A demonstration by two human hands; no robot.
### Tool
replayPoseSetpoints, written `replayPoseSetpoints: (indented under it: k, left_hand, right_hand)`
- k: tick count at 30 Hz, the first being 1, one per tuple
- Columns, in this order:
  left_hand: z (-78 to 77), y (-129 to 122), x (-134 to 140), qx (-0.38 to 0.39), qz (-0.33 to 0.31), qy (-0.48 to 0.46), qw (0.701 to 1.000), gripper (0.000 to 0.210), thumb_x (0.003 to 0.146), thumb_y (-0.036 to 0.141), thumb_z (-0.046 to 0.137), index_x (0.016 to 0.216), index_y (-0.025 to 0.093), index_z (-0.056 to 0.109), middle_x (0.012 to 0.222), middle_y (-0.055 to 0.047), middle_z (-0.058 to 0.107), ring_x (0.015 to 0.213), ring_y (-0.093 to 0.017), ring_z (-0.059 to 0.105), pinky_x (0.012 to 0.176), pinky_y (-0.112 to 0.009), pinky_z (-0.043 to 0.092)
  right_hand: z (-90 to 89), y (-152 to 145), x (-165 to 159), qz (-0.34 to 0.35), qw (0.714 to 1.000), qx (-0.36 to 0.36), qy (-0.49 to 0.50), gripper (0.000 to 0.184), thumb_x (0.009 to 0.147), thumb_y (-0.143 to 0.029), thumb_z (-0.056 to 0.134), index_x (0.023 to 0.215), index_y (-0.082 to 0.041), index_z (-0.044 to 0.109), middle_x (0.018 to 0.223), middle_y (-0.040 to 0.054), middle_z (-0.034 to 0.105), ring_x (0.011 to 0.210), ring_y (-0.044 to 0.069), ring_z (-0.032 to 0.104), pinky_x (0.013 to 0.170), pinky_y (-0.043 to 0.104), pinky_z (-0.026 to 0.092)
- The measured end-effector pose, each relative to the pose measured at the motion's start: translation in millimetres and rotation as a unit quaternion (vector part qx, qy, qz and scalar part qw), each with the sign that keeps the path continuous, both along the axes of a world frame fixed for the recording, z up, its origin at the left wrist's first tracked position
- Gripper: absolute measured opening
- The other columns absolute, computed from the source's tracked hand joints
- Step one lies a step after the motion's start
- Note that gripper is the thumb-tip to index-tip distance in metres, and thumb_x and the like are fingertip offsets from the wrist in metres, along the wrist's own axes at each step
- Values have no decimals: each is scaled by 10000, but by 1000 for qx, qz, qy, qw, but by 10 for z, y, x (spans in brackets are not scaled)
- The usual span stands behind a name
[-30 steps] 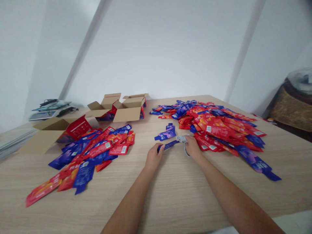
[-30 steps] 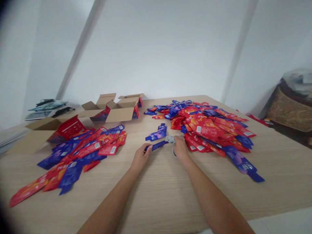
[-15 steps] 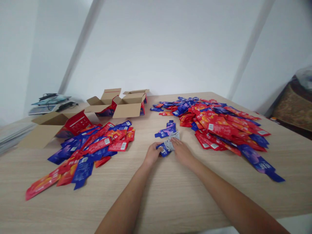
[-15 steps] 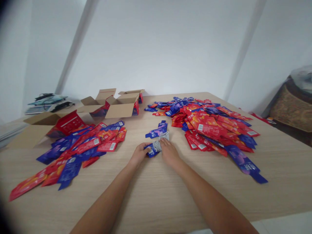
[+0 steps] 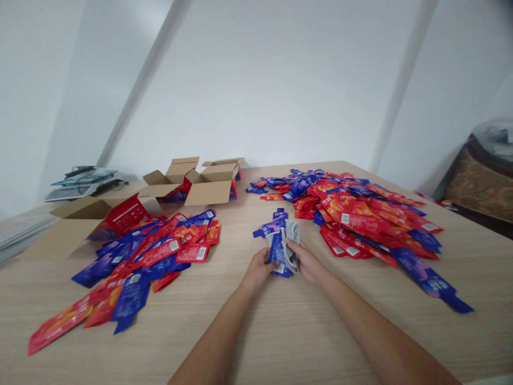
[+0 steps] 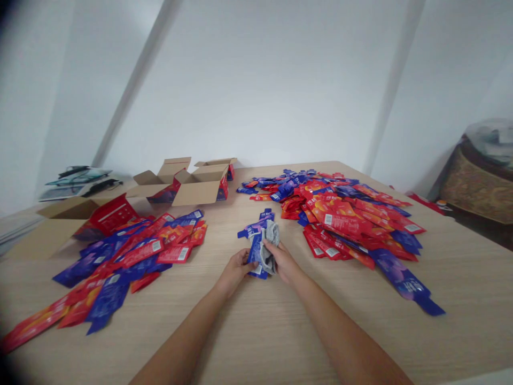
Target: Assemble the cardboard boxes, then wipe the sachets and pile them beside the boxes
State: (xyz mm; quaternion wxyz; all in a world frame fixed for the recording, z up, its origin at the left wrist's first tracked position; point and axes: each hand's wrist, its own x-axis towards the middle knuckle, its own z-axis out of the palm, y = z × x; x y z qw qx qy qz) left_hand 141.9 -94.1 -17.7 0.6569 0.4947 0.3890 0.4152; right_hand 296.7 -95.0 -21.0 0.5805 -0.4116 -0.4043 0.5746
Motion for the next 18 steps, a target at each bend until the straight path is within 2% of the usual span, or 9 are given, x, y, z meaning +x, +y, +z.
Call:
replayPoseSetpoints:
  k: [3,6,8,11,14,16,18]
  left_hand:
    - [16,-33,4,-4,-68,-1,998,409,541,210,788,904,131,617,786,-33,670,648,-130,603,645,-245,480]
    - [53,-66,-21,-25,-137,-6,990,389,542,193,788,892,118,634,814,-49,678,670,-134,613,679,-253,488]
    - [81,-89,-39,-41,-165,-3,985,374,556,201,778,893,121,635,808,-51,678,652,-143,619,646,-262,500]
    - [110,-117,-58,-48,-189,9,981,335,600,240,750,893,128,635,777,-49,675,599,-149,618,549,-253,500]
    - [112,-119,-65,-38,-224,29,974,332,617,270,742,895,119,641,748,-57,679,543,-139,606,476,-232,482]
    - [99,-93,-82,-34,-229,33,972,346,608,285,747,889,110,648,747,-64,683,530,-139,605,458,-227,476]
    - [84,-36,-137,-37,-203,32,978,353,600,288,750,885,103,651,749,-68,685,537,-144,613,462,-229,478]
  right_hand:
    - [-6,-11,-17,-25,1000,4,9,398,630,-400,713,949,-185,614,837,35,703,724,199,655,681,316,525]
    - [-18,47,84,-74,995,43,-41,362,653,-380,679,948,-177,619,877,43,700,741,200,650,704,325,517]
    - [-23,90,151,-87,985,95,-115,311,698,-345,617,961,-179,618,905,45,695,794,205,645,742,334,508]
    - [-12,122,196,-89,947,160,-265,279,749,-246,500,999,-189,610,944,46,686,913,203,625,826,334,478]
    - [23,120,217,-96,899,166,-393,301,762,-183,444,1008,-190,616,932,61,689,971,208,613,859,326,457]
    - [43,121,267,-112,877,156,-440,286,785,-209,444,1000,-192,632,943,78,693,979,223,613,856,330,455]
    - [38,139,362,-153,869,141,-450,288,808,-275,449,999,-186,645,970,93,694,973,243,615,846,346,458]
